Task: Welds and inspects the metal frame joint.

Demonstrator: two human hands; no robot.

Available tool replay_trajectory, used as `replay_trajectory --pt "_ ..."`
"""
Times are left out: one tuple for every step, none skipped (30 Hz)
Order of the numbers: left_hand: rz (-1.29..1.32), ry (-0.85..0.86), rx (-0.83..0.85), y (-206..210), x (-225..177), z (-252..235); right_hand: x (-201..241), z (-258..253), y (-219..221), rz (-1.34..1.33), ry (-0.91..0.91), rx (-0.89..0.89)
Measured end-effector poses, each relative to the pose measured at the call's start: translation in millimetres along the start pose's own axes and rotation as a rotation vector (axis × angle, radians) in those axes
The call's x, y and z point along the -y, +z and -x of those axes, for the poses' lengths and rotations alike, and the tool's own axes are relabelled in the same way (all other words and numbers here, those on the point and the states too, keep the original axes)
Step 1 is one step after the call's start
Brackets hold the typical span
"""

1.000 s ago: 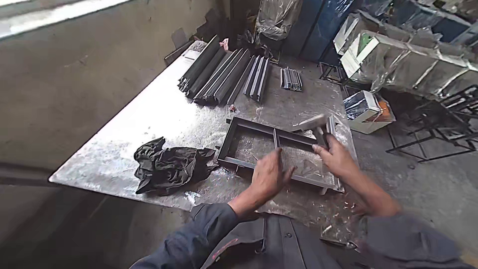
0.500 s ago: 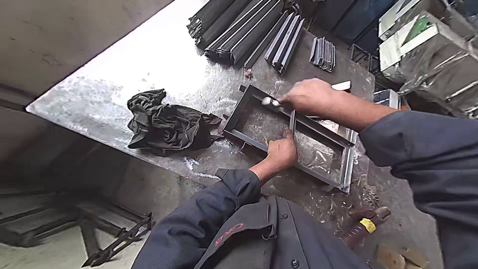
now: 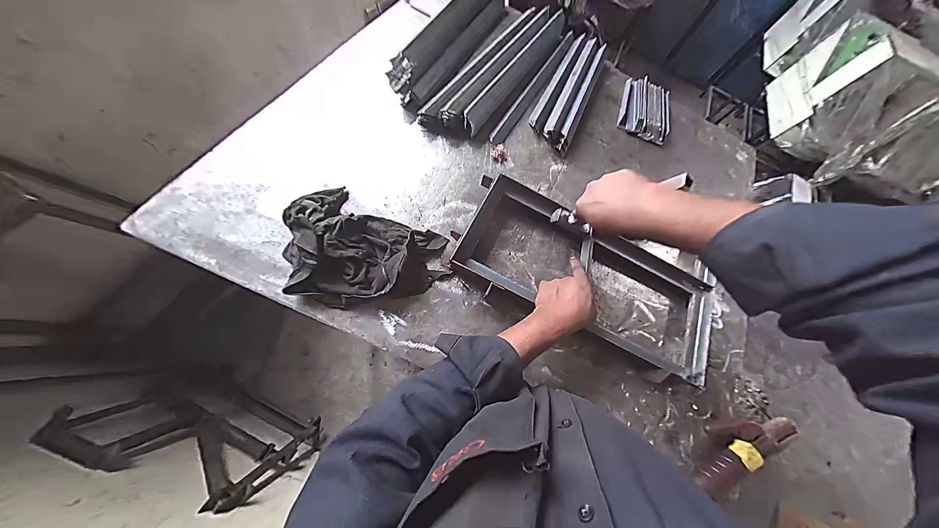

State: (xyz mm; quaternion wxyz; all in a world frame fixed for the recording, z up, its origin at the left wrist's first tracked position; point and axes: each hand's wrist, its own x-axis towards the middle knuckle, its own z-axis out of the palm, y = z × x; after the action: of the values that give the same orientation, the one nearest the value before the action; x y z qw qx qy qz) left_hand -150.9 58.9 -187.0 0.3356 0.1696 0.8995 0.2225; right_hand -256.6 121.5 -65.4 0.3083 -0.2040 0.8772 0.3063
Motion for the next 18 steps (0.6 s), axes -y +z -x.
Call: replay_trajectory --pt "-0.007 0.003 0.001 1 0 1 4 3 2 -0.004 0.018 -0.006" --pt "-0.007 0.007 -0.003 2 0 2 3 8 11 -0.022 0.031 -0.055" --pt "0.000 0.008 -0.011 1 -1 2 -2 15 20 -0.049 0.040 -0.129" --pt "0.005 0.006 -0.016 1 0 2 -9 24 33 -0.104 0.048 -0.213" --pt "0.003 0.007 -0.019 2 1 3 -14 37 48 -0.187 0.070 -0.283" --pt "0.000 0.012 -0.026 3 1 4 -17 51 65 -0.312 0.108 -0.330" --pt "-0.002 0.016 -0.034 3 0 4 -17 66 81 -0.471 0.143 -0.373" --pt "-0.005 0.020 -0.041 2 0 5 -13 82 94 -0.670 0.179 -0.405" --pt "-0.007 0.027 -0.048 2 1 6 -5 99 106 -0.869 0.227 -0.418" --pt "-0.002 0.038 -0.057 0 4 10 7 114 118 -1.071 0.267 -0.445" --pt "0.010 0.060 -0.072 -2 8 15 22 127 131 -1.295 0.292 -0.492" --pt "0.027 0.098 -0.092 -7 15 24 37 137 143 -1.511 0.301 -0.528" --pt "0.045 0.152 -0.102 -15 26 39 53 145 153 -1.676 0.304 -0.554" --pt "0.071 0.234 -0.104 -25 40 60 69 151 162 -1.791 0.303 -0.572" --pt "0.116 0.360 -0.123 -37 58 86 86 154 167 -1.883 0.303 -0.583" --pt "0.189 0.535 -0.169 -50 77 117 102 155 171 -1.966 0.297 -0.584" --pt "0.285 0.735 -0.238 -65 95 151 118 153 172 -2.041 0.282 -0.576" --pt "0.387 0.932 -0.320 -81 108 189 135 150 172 -2.103 0.259 -0.554"
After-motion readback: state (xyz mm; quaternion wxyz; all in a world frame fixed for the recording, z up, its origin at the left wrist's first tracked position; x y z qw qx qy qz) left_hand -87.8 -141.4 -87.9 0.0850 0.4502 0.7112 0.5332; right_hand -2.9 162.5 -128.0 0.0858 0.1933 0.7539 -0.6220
